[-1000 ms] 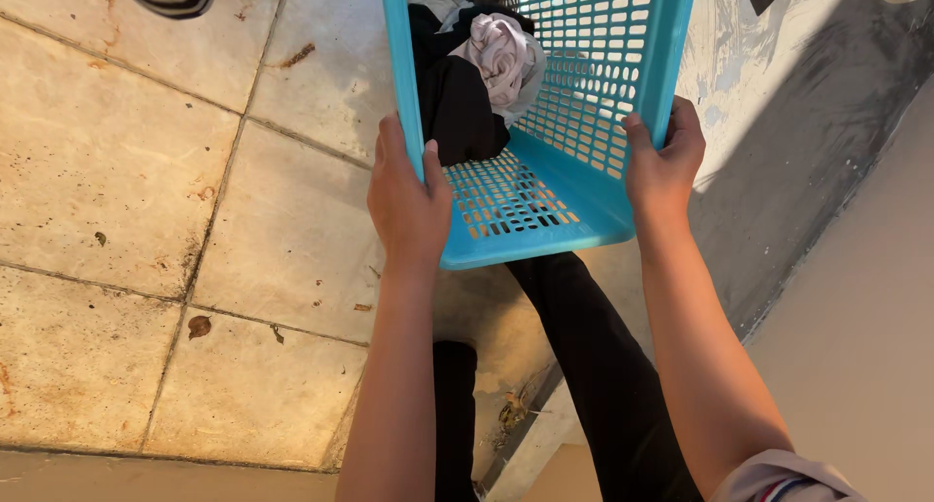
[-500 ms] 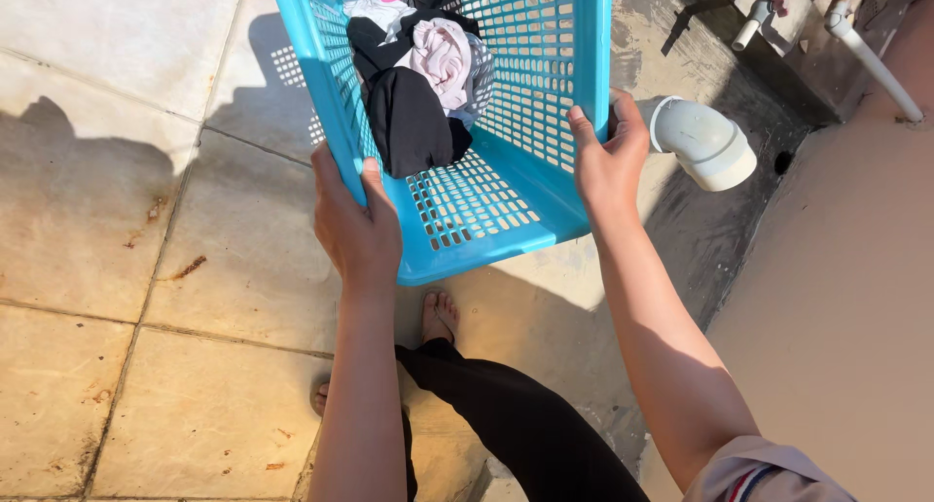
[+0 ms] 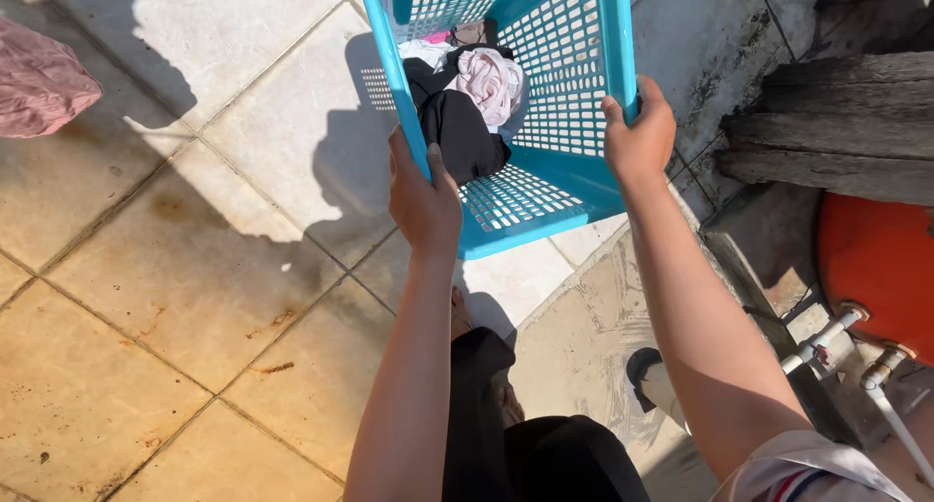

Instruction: The person hangs wet clothes on a clothesline and drying rack using hangers and clips. They take items from a blue basket, place them on hangers, and hang them on the line or rack.

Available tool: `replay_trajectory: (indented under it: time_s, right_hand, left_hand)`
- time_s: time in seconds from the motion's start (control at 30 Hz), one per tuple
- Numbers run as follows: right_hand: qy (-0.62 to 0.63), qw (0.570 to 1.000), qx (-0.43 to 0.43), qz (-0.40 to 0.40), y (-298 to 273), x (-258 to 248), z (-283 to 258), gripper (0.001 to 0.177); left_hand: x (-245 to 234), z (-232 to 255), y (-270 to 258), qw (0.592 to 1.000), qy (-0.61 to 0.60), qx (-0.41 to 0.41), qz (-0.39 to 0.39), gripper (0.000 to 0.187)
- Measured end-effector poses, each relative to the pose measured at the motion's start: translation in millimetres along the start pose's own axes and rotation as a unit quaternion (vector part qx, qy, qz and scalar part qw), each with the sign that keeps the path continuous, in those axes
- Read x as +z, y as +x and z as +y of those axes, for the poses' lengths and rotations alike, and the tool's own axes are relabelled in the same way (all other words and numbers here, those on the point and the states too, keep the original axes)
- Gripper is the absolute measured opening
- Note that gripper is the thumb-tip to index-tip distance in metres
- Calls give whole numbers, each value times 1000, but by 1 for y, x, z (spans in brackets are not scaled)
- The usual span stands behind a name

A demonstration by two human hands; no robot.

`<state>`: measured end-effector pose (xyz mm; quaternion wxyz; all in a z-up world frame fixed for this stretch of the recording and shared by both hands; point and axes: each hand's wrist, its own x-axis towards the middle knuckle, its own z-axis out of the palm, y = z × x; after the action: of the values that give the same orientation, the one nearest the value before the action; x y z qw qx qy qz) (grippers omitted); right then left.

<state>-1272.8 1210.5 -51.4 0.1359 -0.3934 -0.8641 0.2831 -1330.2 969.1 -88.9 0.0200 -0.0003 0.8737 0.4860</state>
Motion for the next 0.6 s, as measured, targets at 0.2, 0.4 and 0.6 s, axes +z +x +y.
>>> replay_trajectory:
  time_s: [0.2, 0.4, 0.6]
  right_hand:
    - [-125, 952, -244, 135, 84, 104, -30, 49]
    - [-152, 848, -110, -496, 117, 314, 10, 35]
    - [97, 851, 152, -494, 94, 326, 46, 28]
  left_hand:
    - [54, -1, 86, 997, 17, -58, 57, 47]
    - [72, 16, 115, 988, 51, -142, 31, 49]
    - [69, 28, 128, 972, 84, -218, -10, 47]
